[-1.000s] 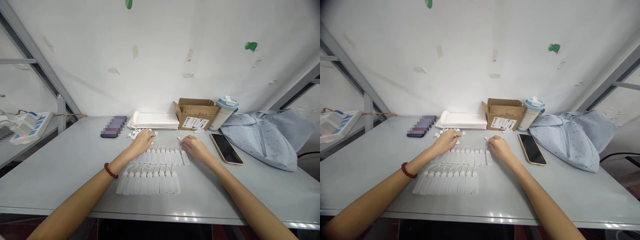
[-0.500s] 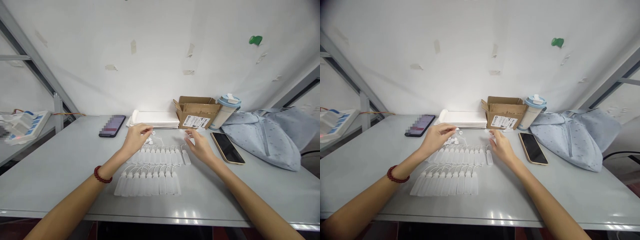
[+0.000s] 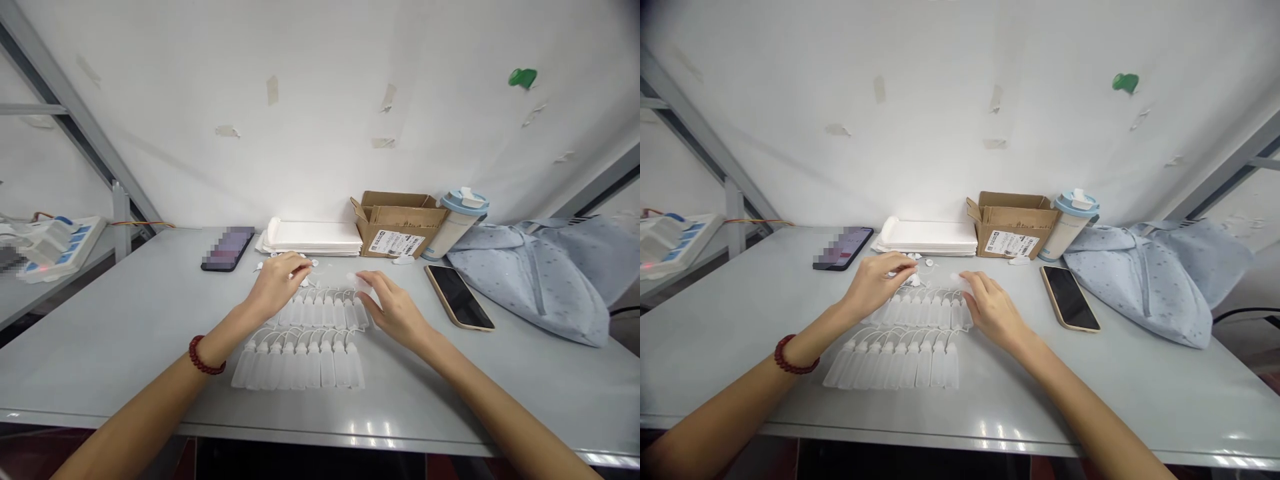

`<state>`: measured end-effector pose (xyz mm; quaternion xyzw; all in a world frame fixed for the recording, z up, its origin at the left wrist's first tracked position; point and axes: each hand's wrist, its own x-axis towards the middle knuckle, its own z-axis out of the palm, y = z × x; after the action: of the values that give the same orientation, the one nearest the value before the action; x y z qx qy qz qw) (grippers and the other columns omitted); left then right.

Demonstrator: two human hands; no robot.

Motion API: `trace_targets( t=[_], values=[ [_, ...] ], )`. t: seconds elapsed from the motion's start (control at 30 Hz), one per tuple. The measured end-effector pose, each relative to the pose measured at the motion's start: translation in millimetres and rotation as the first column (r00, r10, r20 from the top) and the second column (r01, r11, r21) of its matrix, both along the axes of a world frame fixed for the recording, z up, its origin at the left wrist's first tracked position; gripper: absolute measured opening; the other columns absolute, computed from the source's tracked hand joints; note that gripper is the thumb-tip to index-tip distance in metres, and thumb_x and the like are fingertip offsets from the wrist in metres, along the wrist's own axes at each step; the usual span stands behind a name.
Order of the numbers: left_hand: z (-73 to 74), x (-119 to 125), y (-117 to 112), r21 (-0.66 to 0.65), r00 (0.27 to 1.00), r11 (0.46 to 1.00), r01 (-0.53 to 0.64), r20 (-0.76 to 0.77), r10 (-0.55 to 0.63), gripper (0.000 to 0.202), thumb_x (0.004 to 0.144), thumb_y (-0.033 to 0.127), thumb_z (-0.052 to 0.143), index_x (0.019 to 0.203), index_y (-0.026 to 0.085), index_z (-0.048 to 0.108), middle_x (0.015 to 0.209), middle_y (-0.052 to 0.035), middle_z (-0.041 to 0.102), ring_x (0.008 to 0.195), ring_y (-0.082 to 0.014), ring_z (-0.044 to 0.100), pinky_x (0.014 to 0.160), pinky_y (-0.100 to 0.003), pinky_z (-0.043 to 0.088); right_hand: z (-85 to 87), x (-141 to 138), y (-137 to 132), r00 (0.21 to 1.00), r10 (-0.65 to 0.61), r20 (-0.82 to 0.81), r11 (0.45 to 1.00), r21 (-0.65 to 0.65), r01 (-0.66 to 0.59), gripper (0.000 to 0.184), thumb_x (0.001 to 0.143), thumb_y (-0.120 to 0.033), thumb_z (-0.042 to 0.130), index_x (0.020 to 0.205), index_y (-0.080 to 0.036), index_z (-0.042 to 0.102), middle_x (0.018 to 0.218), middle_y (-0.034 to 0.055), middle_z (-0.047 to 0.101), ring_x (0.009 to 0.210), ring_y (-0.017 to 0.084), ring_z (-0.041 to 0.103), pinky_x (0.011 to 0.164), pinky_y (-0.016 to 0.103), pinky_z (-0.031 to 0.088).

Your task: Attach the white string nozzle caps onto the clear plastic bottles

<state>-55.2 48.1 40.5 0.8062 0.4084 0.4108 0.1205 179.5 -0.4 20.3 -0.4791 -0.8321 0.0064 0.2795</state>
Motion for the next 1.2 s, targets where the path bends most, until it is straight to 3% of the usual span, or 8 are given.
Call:
trace_targets(
  t=[0.1, 0.17, 0.23, 0.4, 0.53, 0.63, 0.83, 1.2],
  values=[
    [5.9, 4, -6, -0.223, 0.968, 0.975, 0.010, 0.246, 0.046, 0.011, 0.076, 0.024, 0.064, 0.081, 0.016, 0.069, 0.082, -0.0044, 0.070, 0.075, -0.0176, 0.065, 0.069, -0.030, 0.053, -1.4, 1, 1, 1.000, -0.007, -0.017, 1.000, -0.011, 0.007, 0.027, 0.090, -0.018, 0.040, 0.117, -0.020, 0.041, 0.106, 0.0125, 0.058, 0.094, 0.025, 0.060, 0.075, 0.037, 0.051],
    [9.0, 7, -9, -0.440, 0.905, 0.892, 0.101, 0.413, 0.101, 0.017, 0.072, 0.025, 0.069, 0.084, 0.014, 0.069, 0.078, -0.0046, 0.070, 0.072, -0.0179, 0.067, 0.071, -0.032, 0.054, -3.2, 1, 1, 0.999, 0.014, -0.038, 1.000, -0.011, -0.014, 0.027, 0.090, -0.018, 0.041, 0.117, -0.020, 0.040, 0.106, 0.0120, 0.058, 0.095, 0.024, 0.060, 0.076, 0.036, 0.051],
    [10.2, 9, -11, -0.585, 0.834, 0.773, 0.247, 0.534, 0.137, 0.022, 0.069, 0.026, 0.073, 0.087, 0.012, 0.068, 0.074, -0.0043, 0.070, 0.071, -0.0178, 0.068, 0.076, -0.034, 0.054, -5.1, -1, 0, 0.998, 0.041, -0.054, 0.999, -0.011, -0.042, 0.028, 0.090, -0.019, 0.041, 0.118, -0.021, 0.040, 0.105, 0.0113, 0.058, 0.095, 0.024, 0.060, 0.075, 0.035, 0.051],
    [5.7, 14, -15, -0.660, 0.712, 0.543, 0.519, 0.685, 0.153, 0.019, 0.070, 0.023, 0.074, 0.085, 0.013, 0.069, 0.080, -0.0037, 0.070, 0.082, -0.0150, 0.067, 0.088, -0.030, 0.049, -6.3, -9, -6, 0.991, 0.112, -0.072, 0.994, 0.008, -0.112, 0.027, 0.090, -0.018, 0.042, 0.117, -0.020, 0.041, 0.100, 0.0106, 0.059, 0.088, 0.022, 0.062, 0.070, 0.035, 0.053],
    [1.0, 18, -19, -0.655, 0.682, 0.454, 0.604, 0.720, 0.131, 0.017, 0.071, 0.022, 0.074, 0.084, 0.013, 0.070, 0.080, -0.0027, 0.070, 0.081, -0.0135, 0.066, 0.089, -0.029, 0.048, -4.9, -14, -10, 0.985, 0.147, -0.085, 0.989, 0.012, -0.147, 0.029, 0.090, -0.017, 0.044, 0.118, -0.019, 0.041, 0.100, 0.0104, 0.060, 0.087, 0.021, 0.061, 0.070, 0.034, 0.053],
    [-0.9, 20, -20, -0.651, 0.684, 0.445, 0.615, 0.721, 0.109, 0.017, 0.071, 0.023, 0.074, 0.085, 0.014, 0.070, 0.079, -0.0027, 0.069, 0.079, -0.0136, 0.066, 0.088, -0.031, 0.048, -5.7, -15, -12, 0.980, 0.164, -0.109, 0.986, 0.005, -0.164, 0.030, 0.089, -0.016, 0.046, 0.119, -0.020, 0.040, 0.100, 0.0100, 0.060, 0.089, 0.021, 0.062, 0.071, 0.033, 0.054],
    [-2.0, 22, -22, -0.656, 0.719, 0.492, 0.572, 0.690, 0.085, 0.019, 0.071, 0.024, 0.074, 0.087, 0.015, 0.069, 0.078, -0.0012, 0.067, 0.072, -0.0115, 0.063, 0.081, -0.031, 0.049, -7.3, -16, -15, 0.975, 0.182, -0.130, 0.983, 0.005, -0.183, 0.030, 0.090, -0.018, 0.045, 0.119, -0.021, 0.041, 0.099, 0.0097, 0.060, 0.086, 0.021, 0.063, 0.068, 0.034, 0.055],
    [-2.1, 23, -23, -0.652, 0.757, 0.533, 0.539, 0.652, 0.031, 0.019, 0.073, 0.028, 0.072, 0.087, 0.016, 0.070, 0.073, -0.0017, 0.067, 0.071, -0.0124, 0.062, 0.075, -0.029, 0.050, -5.3, -18, -17, 0.966, 0.178, -0.186, 0.983, 0.084, -0.165, 0.027, 0.090, -0.019, 0.046, 0.116, -0.020, 0.042, 0.101, 0.0108, 0.062, 0.087, 0.020, 0.064, 0.073, 0.035, 0.056]
  ],
)
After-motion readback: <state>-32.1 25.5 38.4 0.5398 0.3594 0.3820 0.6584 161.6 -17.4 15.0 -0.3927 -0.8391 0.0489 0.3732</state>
